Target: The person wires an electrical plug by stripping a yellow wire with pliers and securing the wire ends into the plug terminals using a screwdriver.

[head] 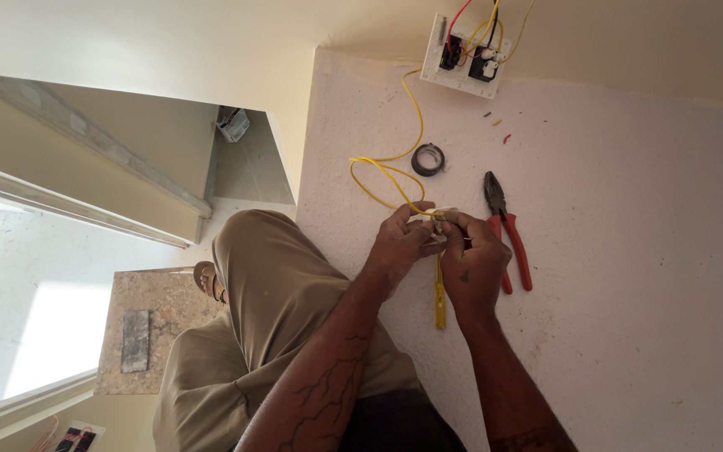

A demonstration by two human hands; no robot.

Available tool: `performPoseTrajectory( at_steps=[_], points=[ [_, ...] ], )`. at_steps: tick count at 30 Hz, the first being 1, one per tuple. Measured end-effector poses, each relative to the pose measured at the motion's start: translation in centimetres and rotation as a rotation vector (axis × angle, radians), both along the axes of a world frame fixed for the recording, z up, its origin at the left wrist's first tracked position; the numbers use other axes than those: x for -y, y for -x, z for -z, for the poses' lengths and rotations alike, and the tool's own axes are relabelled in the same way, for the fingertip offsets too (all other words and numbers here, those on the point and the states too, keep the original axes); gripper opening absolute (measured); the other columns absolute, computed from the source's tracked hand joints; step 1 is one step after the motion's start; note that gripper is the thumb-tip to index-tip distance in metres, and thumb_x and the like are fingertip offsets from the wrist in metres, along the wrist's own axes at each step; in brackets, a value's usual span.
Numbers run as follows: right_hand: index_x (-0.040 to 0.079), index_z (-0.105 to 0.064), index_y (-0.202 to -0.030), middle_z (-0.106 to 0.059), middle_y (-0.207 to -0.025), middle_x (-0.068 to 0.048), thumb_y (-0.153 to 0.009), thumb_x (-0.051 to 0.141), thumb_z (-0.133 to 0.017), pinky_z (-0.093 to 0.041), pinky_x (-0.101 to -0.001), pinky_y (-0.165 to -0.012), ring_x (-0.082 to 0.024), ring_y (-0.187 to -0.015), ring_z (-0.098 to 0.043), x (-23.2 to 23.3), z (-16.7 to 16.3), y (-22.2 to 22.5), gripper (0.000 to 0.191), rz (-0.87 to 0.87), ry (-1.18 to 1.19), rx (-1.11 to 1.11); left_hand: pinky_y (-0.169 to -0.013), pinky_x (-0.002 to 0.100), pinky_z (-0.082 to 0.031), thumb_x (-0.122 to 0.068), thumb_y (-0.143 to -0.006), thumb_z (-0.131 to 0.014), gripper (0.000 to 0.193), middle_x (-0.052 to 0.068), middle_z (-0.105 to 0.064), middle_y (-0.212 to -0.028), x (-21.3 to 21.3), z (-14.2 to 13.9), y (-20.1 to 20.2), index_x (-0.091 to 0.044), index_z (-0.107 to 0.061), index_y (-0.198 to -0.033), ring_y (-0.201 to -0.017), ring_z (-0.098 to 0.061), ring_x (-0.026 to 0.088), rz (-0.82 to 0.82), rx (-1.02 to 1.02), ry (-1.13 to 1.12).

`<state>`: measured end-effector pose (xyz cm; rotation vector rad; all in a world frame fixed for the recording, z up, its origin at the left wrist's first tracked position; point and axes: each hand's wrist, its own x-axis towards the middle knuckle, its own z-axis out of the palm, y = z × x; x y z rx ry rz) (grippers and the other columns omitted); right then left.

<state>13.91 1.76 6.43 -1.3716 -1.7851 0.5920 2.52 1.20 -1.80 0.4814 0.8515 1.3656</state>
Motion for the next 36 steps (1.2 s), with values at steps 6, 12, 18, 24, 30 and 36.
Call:
performPoseTrajectory(
  at_steps=[6,12,18,24,30,36],
  points=[
    [0.002,-0.075,-0.105,-0.077,-0.098,-0.013,-0.095,0.01,-0.074,-0.061,-0.031,-0.071,-0.019,-0.082,-0.077,-0.8,0.2,-0.2,0.013,-0.007,0.108,0.051,-0.093,0.036,-0.061,-0.008,-0.102,-0.051,0.039,0.012,-0.07,-0.109,0.1,-0.8,0.1,0.001,-0.046,-0.14,-0.101,-0.07,0.017,0.017,-0.019,0.034],
    [0.005,-0.072,-0.121,-0.074,-0.113,-0.012,-0.094,0.009,-0.069,-0.059,-0.0323,-0.075,-0.021,-0.096,-0.074,-1.6,-0.6,-0.8,0.027,-0.145,0.06,0.011,-0.096,0.036,-0.061,-0.009,-0.103,-0.049,0.039,0.013,-0.069,-0.112,0.2,-1.4,0.3,0.0,-0.046,-0.141,-0.104,-0.07,0.019,0.015,-0.017,-0.002],
    [0.005,-0.077,-0.113,-0.07,-0.112,-0.015,-0.094,0.015,-0.073,-0.054,-0.0413,-0.085,-0.031,-0.102,-0.067,-2.1,-1.0,-0.2,0.021,-0.308,-0.116,0.257,-0.089,0.035,-0.058,-0.011,-0.108,-0.047,0.033,0.012,-0.068,-0.116,0.4,-1.6,0.2,0.003,-0.054,-0.137,-0.102,-0.067,0.017,0.035,-0.19,-0.028],
    [0.001,-0.075,-0.103,-0.075,-0.096,-0.012,-0.099,0.016,-0.069,-0.056,-0.0373,-0.076,-0.022,-0.085,-0.07,-3.2,-0.7,-0.1,0.017,-0.14,0.097,0.083,-0.08,0.032,-0.065,-0.01,-0.103,-0.048,0.035,0.014,-0.069,-0.103,0.2,-2.0,0.1,0.002,-0.055,-0.135,-0.09,-0.07,0.016,0.062,-0.324,0.021],
    [0.003,-0.064,-0.116,-0.076,-0.089,-0.006,-0.099,0.013,-0.067,-0.06,-0.0264,-0.067,-0.011,-0.076,-0.073,-4.3,0.2,-1.8,0.02,0.052,0.238,-0.229,-0.08,0.03,-0.065,-0.009,-0.103,-0.05,0.035,0.014,-0.07,-0.102,0.3,-1.6,-0.2,0.003,-0.055,-0.135,-0.089,-0.071,0.016,0.08,-0.39,0.038],
    [0.0,-0.075,-0.11,-0.078,-0.091,-0.008,-0.093,0.012,-0.077,-0.057,-0.028,-0.069,-0.014,-0.076,-0.071,-4.8,0.5,-2.8,0.02,0.05,0.102,-0.039,-0.081,0.031,-0.065,-0.013,-0.103,-0.051,0.036,0.013,-0.07,-0.103,0.1,-1.4,0.1,0.004,-0.055,-0.135,-0.09,-0.072,0.018,0.094,-0.215,0.104]
  ],
)
